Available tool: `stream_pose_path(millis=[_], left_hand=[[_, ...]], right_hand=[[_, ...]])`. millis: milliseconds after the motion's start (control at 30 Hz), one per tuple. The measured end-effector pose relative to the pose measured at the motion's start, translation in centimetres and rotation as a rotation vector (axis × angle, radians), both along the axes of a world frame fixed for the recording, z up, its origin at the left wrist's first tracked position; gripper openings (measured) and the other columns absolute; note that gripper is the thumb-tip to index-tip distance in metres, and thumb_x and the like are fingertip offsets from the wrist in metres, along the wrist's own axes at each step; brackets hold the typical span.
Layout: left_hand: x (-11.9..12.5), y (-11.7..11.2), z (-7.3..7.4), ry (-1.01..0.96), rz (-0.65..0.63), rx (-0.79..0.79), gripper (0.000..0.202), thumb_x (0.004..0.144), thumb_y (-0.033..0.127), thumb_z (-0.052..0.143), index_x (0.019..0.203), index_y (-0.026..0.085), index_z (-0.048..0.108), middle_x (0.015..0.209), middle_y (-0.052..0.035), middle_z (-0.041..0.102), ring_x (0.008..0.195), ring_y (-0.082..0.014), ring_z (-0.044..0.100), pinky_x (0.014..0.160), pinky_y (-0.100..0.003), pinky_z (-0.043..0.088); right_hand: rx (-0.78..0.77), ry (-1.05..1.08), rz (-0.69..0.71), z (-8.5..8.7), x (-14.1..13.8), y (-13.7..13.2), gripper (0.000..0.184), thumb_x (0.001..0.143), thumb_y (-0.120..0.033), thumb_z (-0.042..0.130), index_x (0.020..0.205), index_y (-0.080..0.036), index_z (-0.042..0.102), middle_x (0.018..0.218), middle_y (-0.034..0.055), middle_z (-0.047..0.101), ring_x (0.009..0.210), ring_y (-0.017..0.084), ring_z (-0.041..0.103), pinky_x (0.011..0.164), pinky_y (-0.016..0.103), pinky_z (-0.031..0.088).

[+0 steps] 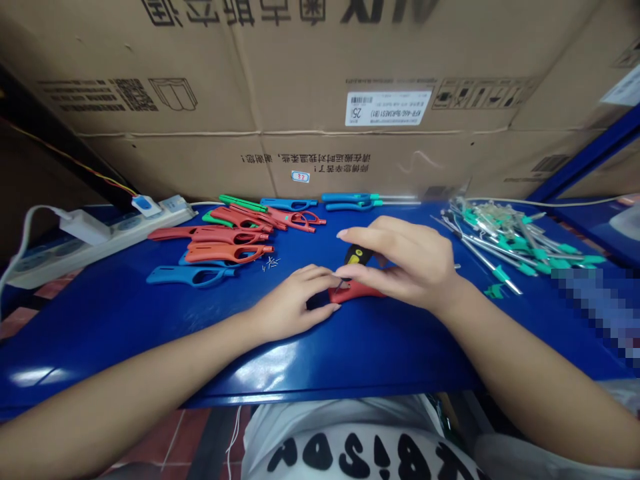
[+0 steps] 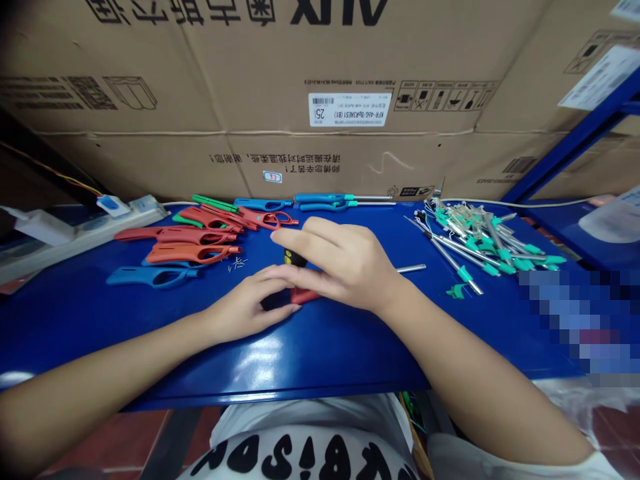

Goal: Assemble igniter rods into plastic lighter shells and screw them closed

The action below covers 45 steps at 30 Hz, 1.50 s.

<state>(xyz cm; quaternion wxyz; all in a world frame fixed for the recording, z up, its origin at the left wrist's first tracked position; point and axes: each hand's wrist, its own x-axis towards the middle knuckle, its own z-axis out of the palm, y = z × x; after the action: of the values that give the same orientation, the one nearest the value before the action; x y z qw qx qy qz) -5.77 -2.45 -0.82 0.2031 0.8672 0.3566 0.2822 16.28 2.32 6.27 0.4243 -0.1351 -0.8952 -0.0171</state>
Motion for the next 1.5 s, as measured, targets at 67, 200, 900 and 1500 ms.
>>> stream_pose_path(millis=[67,200,900,1500], left_hand=[[0.0,0.0,0.1,0.011,0.0,-0.013,0.027,0.094,0.025,0.063,0.121,0.02,0.063,0.121,-0.0088,0.066,0.115,-0.0237,0.06,0.102,-0.039,0.048],[0.1,-0.1,0.4,0.02,0.009,-0.037,0.03,0.093,0.025,0.064,0.123,0.021,0.063,0.118,-0.0086,0.067,0.113,-0.024,0.061,0.101,-0.04,0.049],[0.1,-0.1,0.4,-0.002,-0.004,-0.033,0.029,0.094,0.025,0.063,0.123,0.02,0.062,0.118,-0.0087,0.067,0.113,-0.0233,0.061,0.101,-0.039,0.05],[0.0,-0.1,0.2,0.009,-0.001,-0.011,0.03,0.093,0.024,0.063,0.123,0.02,0.062,0.12,-0.0094,0.066,0.115,-0.0238,0.06,0.103,-0.041,0.049]], right_hand=[[-0.055,-0.024,0.026,0.2,-0.1,-0.1,0.035,0.099,-0.031,0.054,0.132,-0.019,0.06,0.119,0.0116,0.069,0.106,0.022,0.067,0.087,0.035,0.057],[-0.279,-0.009,0.075,0.3,-0.4,-0.2,0.04,0.103,-0.025,0.042,0.142,-0.025,0.052,0.128,0.009,0.067,0.107,0.02,0.067,0.092,0.038,0.056],[-0.428,0.041,0.11,-0.1,-0.7,0.1,0.04,0.104,-0.029,0.039,0.142,-0.026,0.053,0.123,0.008,0.068,0.089,0.018,0.068,0.075,0.034,0.058],[-0.307,0.104,0.015,-0.7,-0.9,0.3,0.029,0.096,-0.038,0.06,0.12,-0.022,0.064,0.109,0.0075,0.072,0.083,0.017,0.067,0.078,0.032,0.057]])
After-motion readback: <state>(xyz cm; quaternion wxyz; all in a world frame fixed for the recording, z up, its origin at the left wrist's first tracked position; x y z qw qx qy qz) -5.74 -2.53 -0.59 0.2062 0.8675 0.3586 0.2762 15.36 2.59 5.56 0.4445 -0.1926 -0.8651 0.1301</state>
